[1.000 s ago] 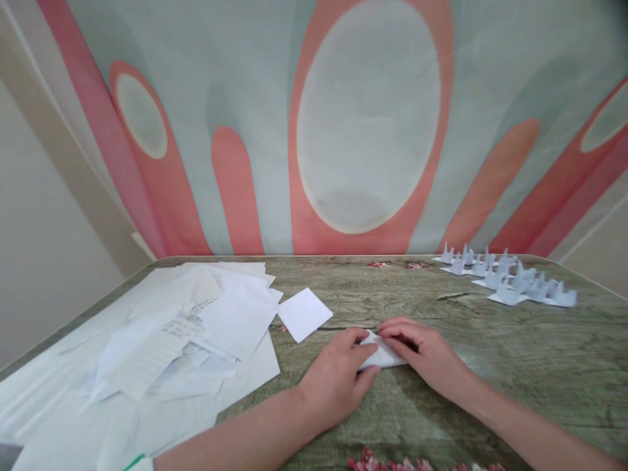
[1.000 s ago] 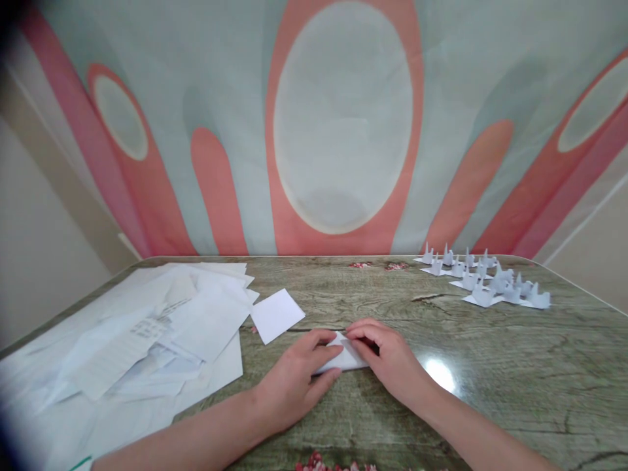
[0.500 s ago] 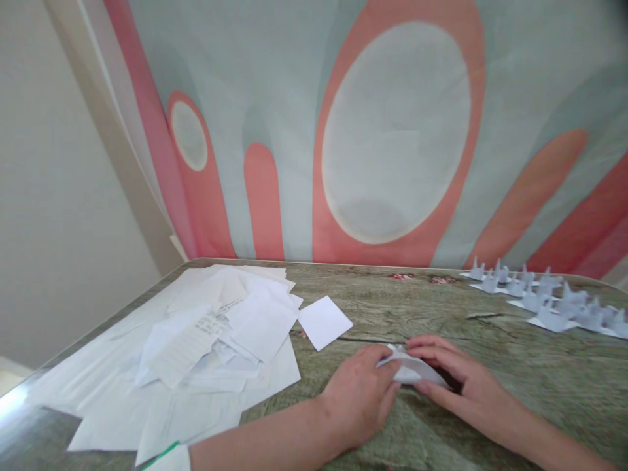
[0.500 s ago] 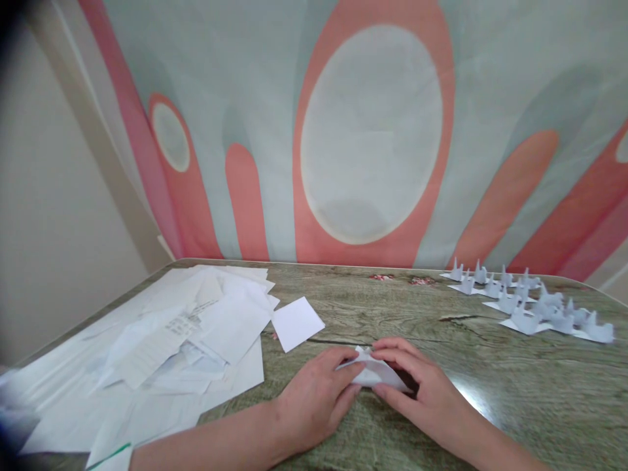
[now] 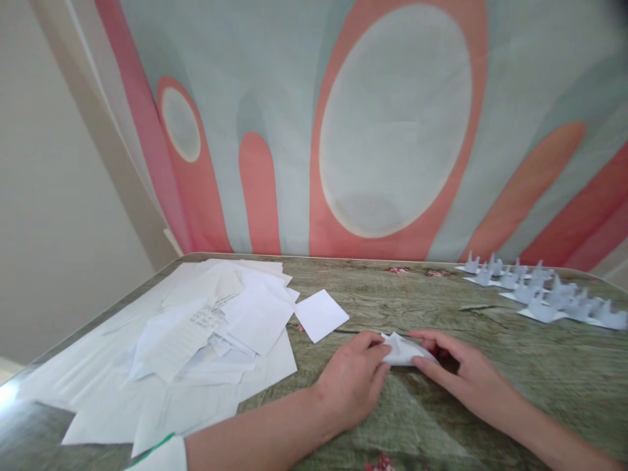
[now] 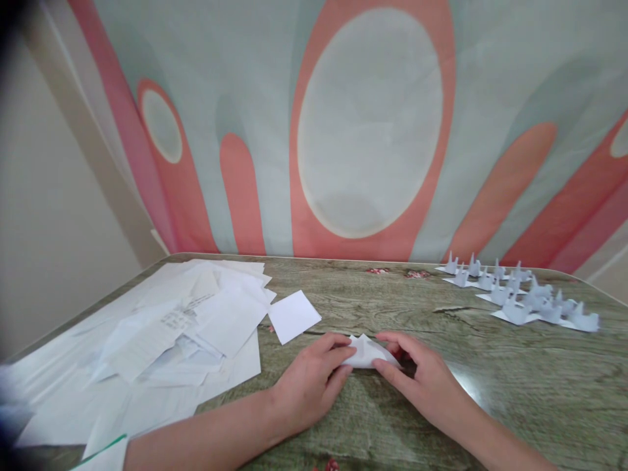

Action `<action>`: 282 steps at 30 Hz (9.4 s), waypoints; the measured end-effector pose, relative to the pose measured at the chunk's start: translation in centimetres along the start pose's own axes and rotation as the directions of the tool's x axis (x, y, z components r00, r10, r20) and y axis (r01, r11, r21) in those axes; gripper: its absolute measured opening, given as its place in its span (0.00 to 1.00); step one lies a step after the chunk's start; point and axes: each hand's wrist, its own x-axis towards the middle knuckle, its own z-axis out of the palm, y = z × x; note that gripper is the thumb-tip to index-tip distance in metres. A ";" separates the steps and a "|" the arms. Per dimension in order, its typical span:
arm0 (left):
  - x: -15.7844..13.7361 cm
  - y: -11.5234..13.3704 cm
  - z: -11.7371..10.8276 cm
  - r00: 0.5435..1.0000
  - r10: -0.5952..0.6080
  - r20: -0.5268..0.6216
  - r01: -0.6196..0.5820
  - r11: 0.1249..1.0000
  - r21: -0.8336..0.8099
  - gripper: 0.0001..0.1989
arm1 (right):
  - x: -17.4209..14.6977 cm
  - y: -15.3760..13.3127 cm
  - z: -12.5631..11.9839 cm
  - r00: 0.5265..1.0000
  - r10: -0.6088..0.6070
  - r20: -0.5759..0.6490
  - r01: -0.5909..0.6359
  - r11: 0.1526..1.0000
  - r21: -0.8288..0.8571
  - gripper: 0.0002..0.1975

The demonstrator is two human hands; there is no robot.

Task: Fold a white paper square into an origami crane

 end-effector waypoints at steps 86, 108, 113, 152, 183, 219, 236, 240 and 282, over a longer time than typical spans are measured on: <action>0.3 0.6 0.6 0.977 0.141 0.162 -0.206 0.832 0.516 0.14 | -0.5 -2.8 -1.4 0.975 -0.140 0.172 0.141 0.990 0.007 0.08; 0.2 1.0 0.6 0.984 0.094 0.150 -0.161 0.831 0.532 0.15 | -0.9 -3.3 -1.3 0.953 -0.187 0.239 0.220 0.969 -0.117 0.18; 0.3 0.8 0.5 0.986 0.099 0.133 -0.151 0.864 0.481 0.15 | -0.9 -3.4 -1.3 0.949 -0.202 0.244 0.242 0.959 -0.147 0.18; 0.1 1.2 0.7 0.987 0.051 0.150 -0.129 0.808 0.574 0.18 | -0.9 -2.7 -0.7 0.939 -0.220 0.266 0.296 0.909 -0.293 0.22; 0.2 1.6 0.5 0.982 0.048 0.182 -0.147 0.801 0.581 0.16 | 0.8 -1.1 -1.8 0.965 -0.213 0.155 0.211 0.977 0.032 0.11; -1.8 3.0 -0.5 0.961 -0.097 0.260 -0.100 0.753 0.650 0.18 | 0.5 -3.2 -0.9 0.940 -0.213 0.266 0.290 0.910 -0.295 0.16; -1.5 2.1 0.3 0.960 0.113 0.257 -0.250 0.764 0.595 0.18 | 1.1 -3.3 -0.5 0.947 -0.200 0.253 0.287 0.880 -0.380 0.13; -1.0 2.2 0.1 0.961 0.057 0.269 -0.200 0.818 0.539 0.17 | 1.0 -3.2 -0.4 0.950 -0.191 0.247 0.275 0.885 -0.375 0.14; -1.9 2.3 1.7 0.985 0.119 0.124 -0.172 0.735 0.655 0.20 | 1.0 -3.0 -1.0 0.949 -0.205 0.238 0.267 0.926 -0.265 0.14</action>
